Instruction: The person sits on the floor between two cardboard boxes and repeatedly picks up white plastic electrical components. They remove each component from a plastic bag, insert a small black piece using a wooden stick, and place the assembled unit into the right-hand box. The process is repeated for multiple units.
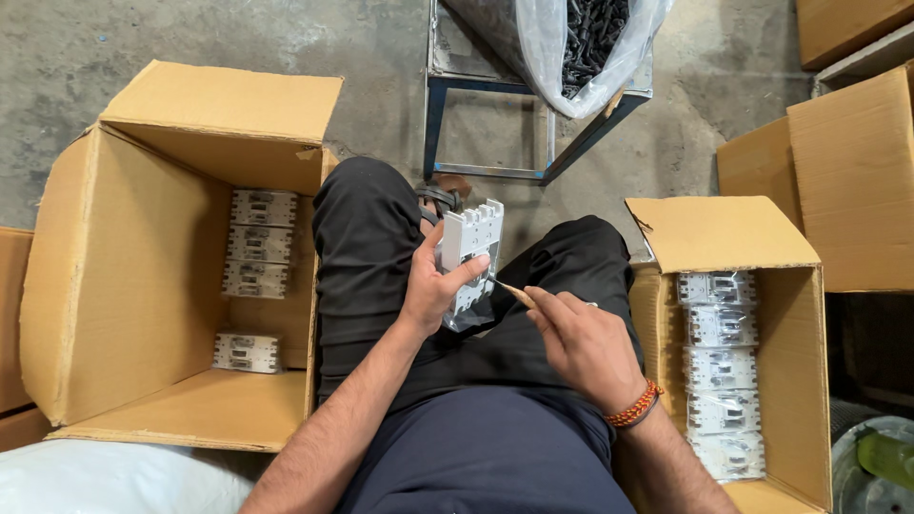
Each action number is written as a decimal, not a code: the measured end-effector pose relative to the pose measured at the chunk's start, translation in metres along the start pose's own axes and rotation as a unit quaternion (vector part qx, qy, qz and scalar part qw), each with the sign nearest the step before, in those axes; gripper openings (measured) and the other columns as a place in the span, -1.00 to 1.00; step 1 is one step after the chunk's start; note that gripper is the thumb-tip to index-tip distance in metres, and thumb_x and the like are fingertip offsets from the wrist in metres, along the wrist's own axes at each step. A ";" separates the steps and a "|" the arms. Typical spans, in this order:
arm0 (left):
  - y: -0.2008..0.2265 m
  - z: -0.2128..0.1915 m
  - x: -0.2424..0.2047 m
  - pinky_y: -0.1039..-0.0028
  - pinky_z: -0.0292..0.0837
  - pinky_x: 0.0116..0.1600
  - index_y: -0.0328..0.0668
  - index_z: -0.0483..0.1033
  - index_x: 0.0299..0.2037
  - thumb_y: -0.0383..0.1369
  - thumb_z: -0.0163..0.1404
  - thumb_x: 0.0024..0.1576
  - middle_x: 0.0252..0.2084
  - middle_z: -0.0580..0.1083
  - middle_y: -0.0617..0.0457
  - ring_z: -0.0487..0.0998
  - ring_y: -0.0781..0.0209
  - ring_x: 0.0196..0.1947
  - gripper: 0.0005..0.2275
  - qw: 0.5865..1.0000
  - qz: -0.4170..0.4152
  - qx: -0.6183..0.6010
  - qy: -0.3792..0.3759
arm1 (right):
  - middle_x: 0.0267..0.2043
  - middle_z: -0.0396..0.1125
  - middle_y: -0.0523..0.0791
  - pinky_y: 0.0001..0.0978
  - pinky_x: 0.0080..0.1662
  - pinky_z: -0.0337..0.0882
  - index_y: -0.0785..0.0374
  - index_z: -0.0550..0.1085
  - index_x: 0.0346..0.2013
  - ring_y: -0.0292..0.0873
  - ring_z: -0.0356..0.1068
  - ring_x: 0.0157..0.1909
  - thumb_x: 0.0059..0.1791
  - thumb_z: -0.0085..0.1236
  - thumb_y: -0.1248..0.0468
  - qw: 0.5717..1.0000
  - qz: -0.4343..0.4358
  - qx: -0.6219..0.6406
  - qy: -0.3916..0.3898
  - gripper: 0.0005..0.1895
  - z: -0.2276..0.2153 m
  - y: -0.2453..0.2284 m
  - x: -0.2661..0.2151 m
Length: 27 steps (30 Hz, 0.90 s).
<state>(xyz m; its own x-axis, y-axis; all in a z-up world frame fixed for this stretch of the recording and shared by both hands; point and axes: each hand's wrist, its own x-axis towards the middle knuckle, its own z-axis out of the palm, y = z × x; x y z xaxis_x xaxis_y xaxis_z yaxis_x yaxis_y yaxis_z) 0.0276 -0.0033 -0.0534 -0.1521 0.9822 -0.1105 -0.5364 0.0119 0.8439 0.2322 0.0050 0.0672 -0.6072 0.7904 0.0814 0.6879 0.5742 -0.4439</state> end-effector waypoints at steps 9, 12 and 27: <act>0.001 0.000 -0.001 0.54 0.50 0.01 -0.33 0.48 0.09 -0.47 0.22 0.07 -0.11 0.58 0.05 0.58 0.38 -0.13 -0.63 0.994 0.028 0.098 -0.032 | -0.57 0.34 -0.10 -0.22 -0.46 0.32 0.24 0.50 -0.07 -0.10 0.35 -0.57 0.11 0.00 0.18 0.993 0.049 0.078 -0.076 -0.77 0.028 0.027 -0.017; 0.005 0.000 -0.001 0.56 0.49 0.04 -0.33 0.49 0.12 -0.45 0.23 0.04 -0.12 0.59 0.07 0.56 0.40 -0.12 -0.58 0.978 0.058 0.196 -0.045 | -0.66 0.14 -0.19 -0.40 -0.56 0.14 0.29 0.53 -0.11 -0.30 0.09 -0.67 0.17 -0.06 0.15 0.904 0.231 0.339 -0.120 -0.71 0.045 0.036 -0.025; -0.003 0.003 -0.005 0.57 0.46 0.04 -0.33 0.46 0.15 -0.52 0.20 0.07 -0.08 0.56 0.08 0.54 0.40 -0.10 -0.59 0.994 0.036 0.103 -0.025 | -0.65 -0.04 -0.31 -0.56 -0.63 -0.13 0.32 0.47 0.01 -0.44 -0.17 -0.67 0.15 -0.18 0.12 0.620 0.396 0.645 -0.204 -0.63 0.024 0.036 -0.034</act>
<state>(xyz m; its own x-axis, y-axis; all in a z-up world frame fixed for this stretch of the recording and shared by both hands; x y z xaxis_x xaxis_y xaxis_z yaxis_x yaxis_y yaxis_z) 0.0328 -0.0078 -0.0535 -0.1398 0.9899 -0.0238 -0.3426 -0.0258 0.9391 0.2676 -0.0065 0.0268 -0.5128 0.4438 -0.7349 0.1037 -0.8177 -0.5662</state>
